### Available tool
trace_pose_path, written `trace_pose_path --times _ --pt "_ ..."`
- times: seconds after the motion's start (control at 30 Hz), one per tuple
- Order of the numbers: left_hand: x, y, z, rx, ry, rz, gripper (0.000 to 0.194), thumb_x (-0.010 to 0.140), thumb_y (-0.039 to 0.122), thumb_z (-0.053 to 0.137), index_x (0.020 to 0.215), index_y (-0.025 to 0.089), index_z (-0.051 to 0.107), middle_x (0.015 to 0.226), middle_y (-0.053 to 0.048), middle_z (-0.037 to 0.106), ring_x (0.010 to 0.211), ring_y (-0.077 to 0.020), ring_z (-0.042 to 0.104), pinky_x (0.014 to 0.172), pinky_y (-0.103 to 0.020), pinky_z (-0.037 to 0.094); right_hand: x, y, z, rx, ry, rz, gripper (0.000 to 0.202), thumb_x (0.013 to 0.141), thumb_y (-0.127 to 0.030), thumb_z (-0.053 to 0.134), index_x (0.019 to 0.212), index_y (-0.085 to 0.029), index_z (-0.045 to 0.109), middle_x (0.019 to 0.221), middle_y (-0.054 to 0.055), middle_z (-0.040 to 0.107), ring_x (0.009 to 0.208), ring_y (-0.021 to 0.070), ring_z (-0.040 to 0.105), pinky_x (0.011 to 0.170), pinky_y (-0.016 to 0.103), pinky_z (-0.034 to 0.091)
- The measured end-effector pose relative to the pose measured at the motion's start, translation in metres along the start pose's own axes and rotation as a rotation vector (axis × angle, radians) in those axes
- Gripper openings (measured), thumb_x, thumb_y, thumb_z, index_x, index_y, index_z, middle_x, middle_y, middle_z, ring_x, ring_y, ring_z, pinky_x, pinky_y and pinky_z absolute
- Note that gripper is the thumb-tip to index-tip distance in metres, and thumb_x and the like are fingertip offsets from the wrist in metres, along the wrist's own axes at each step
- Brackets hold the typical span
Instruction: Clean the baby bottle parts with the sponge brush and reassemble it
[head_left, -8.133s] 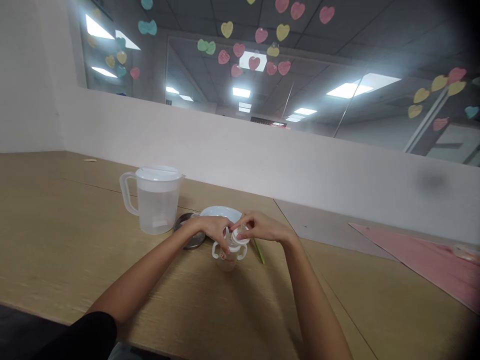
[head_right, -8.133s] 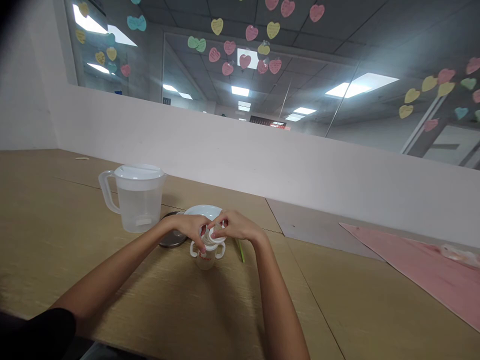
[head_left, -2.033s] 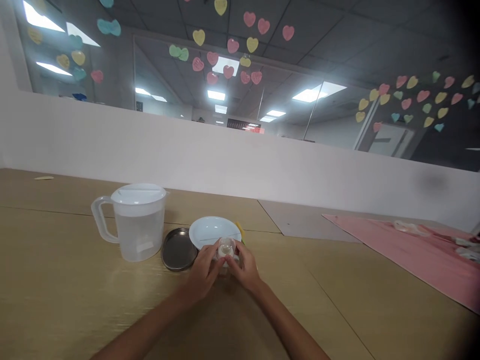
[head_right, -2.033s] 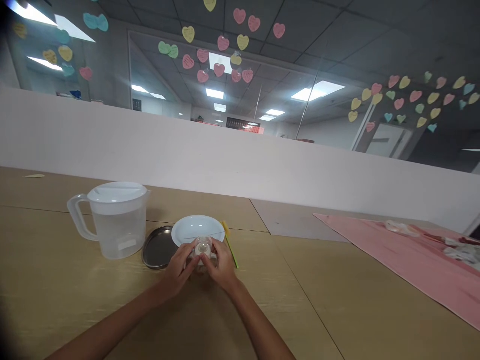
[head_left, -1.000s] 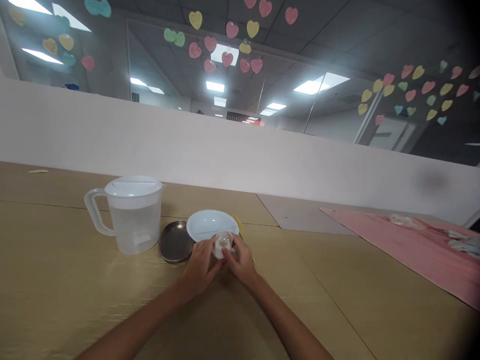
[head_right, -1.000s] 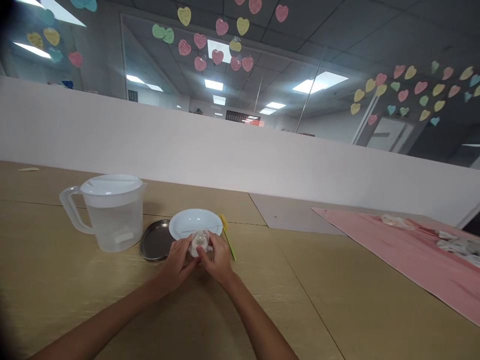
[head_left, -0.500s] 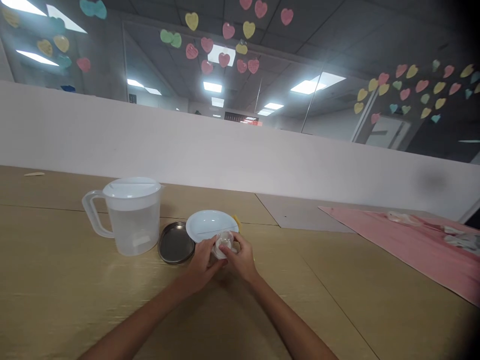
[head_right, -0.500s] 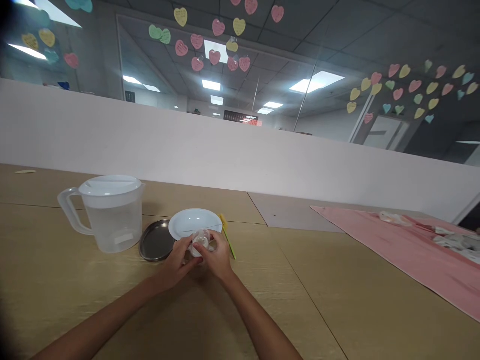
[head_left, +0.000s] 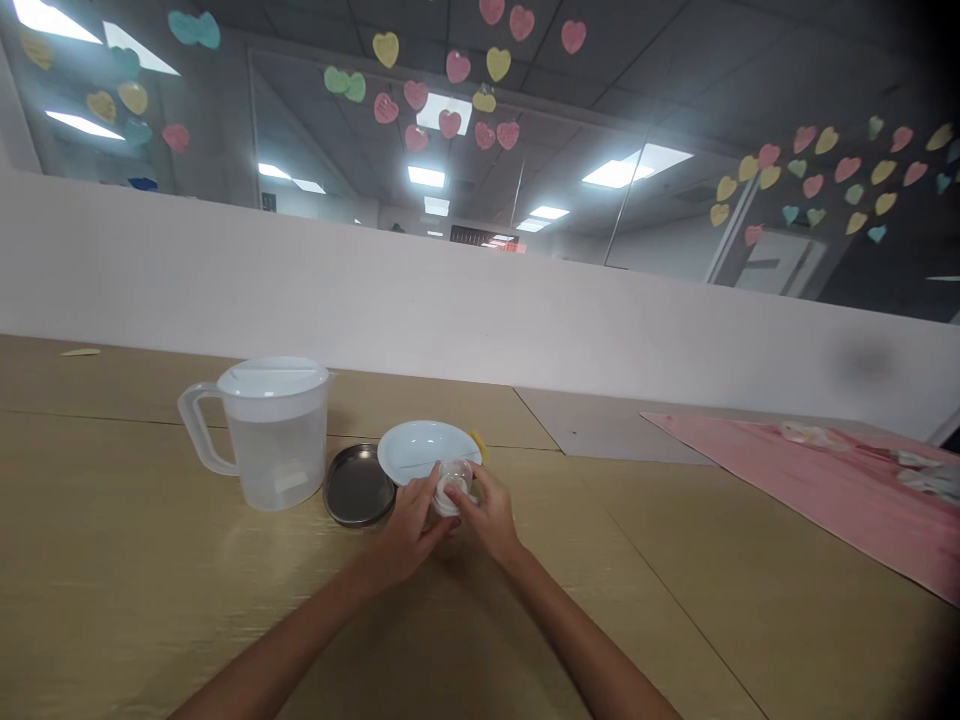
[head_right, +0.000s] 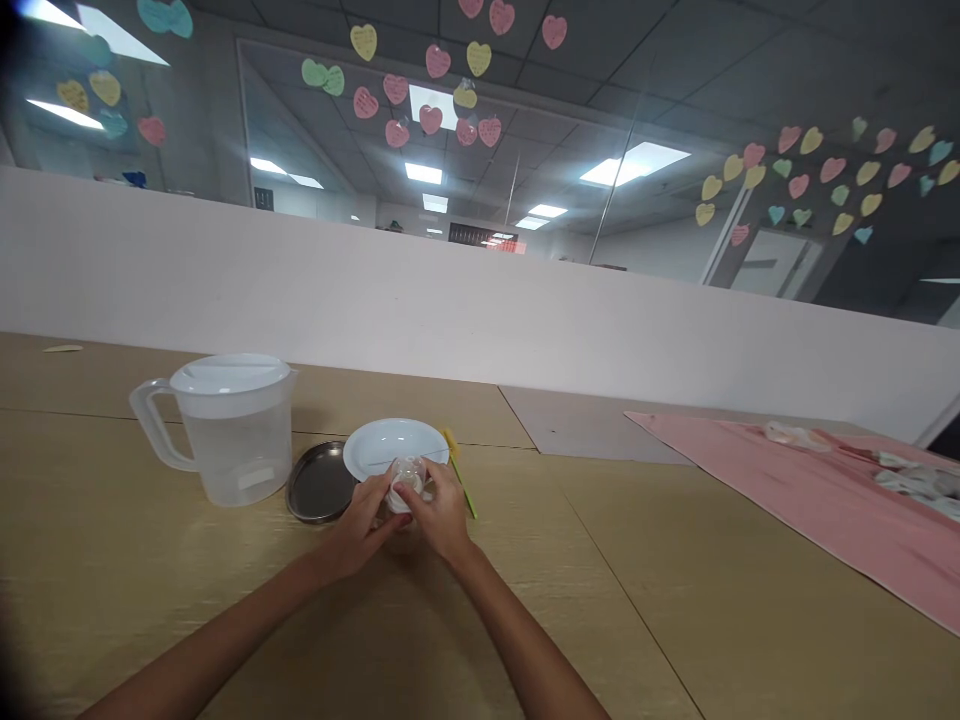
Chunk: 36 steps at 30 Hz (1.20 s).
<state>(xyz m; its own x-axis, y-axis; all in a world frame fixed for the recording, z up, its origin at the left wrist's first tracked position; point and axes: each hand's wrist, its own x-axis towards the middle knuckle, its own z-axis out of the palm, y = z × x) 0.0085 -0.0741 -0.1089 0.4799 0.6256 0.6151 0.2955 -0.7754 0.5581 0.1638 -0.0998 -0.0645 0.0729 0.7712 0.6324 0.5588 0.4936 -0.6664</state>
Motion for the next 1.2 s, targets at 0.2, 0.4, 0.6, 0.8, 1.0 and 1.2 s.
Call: trace_pose_path --times 0.2,0.4,0.6,0.8,1.0,1.2 --pt "0.002 0.004 -0.001 0.009 -0.019 -0.007 0.068 0.09 0.045 0.041 0.146 0.024 0.008 0.13 -0.012 0.048 0.115 -0.0267 0.043 0.099 -0.045 0.03 0.005 -0.006 -0.007 0.189 0.197 0.002 0.046 0.079 -0.047 0.057 0.114 -0.017 0.056 0.109 0.009 0.064 0.102 0.0222 0.058 0.09 0.037 0.045" --pt "0.001 0.002 -0.001 0.056 0.017 -0.026 0.068 0.088 0.049 0.043 0.145 0.021 0.019 0.125 -0.014 0.051 0.112 -0.028 0.045 0.097 -0.044 0.033 0.016 0.008 -0.012 0.418 0.36 0.08 0.046 0.083 -0.051 0.049 0.117 -0.02 0.049 0.088 0.003 0.063 0.066 0.0114 0.058 0.066 0.027 0.05" --pt "0.0 0.001 -0.001 0.082 0.04 -0.018 0.063 0.087 0.049 0.044 0.14 0.019 0.028 0.128 -0.014 0.05 0.114 -0.0276 0.046 0.098 -0.044 0.033 0.023 0.033 -0.011 0.371 0.218 0.183 0.062 0.066 -0.039 0.07 0.121 -0.018 0.051 0.091 0.005 0.065 0.071 0.0134 0.06 0.063 0.025 0.05" --pt "-0.002 -0.001 0.0 0.1 0.076 0.003 0.061 0.086 0.048 0.047 0.138 0.018 0.032 0.13 -0.014 0.049 0.116 -0.0271 0.046 0.099 -0.043 0.034 0.022 0.046 -0.016 0.165 0.071 0.095 0.056 0.071 -0.032 0.062 0.124 -0.017 0.051 0.079 0.003 0.065 0.065 0.0132 0.059 0.065 0.028 0.052" --pt "-0.002 -0.001 0.0 0.107 0.089 0.012 0.061 0.086 0.047 0.048 0.137 0.017 0.035 0.13 -0.014 0.05 0.117 -0.0272 0.045 0.099 -0.043 0.034 0.023 0.051 -0.014 0.051 0.025 0.043 0.048 0.075 -0.028 0.055 0.122 -0.016 0.052 0.079 0.003 0.065 0.066 0.0134 0.059 0.067 0.028 0.052" --pt "0.0 0.005 -0.003 0.103 0.077 -0.005 0.06 0.086 0.048 0.048 0.136 0.017 0.037 0.127 -0.015 0.052 0.115 -0.0277 0.047 0.098 -0.044 0.035 0.024 0.052 -0.014 0.005 -0.031 -0.02 0.044 0.079 -0.024 0.049 0.122 -0.018 0.051 0.083 0.003 0.067 0.071 0.0145 0.062 0.074 0.031 0.052"
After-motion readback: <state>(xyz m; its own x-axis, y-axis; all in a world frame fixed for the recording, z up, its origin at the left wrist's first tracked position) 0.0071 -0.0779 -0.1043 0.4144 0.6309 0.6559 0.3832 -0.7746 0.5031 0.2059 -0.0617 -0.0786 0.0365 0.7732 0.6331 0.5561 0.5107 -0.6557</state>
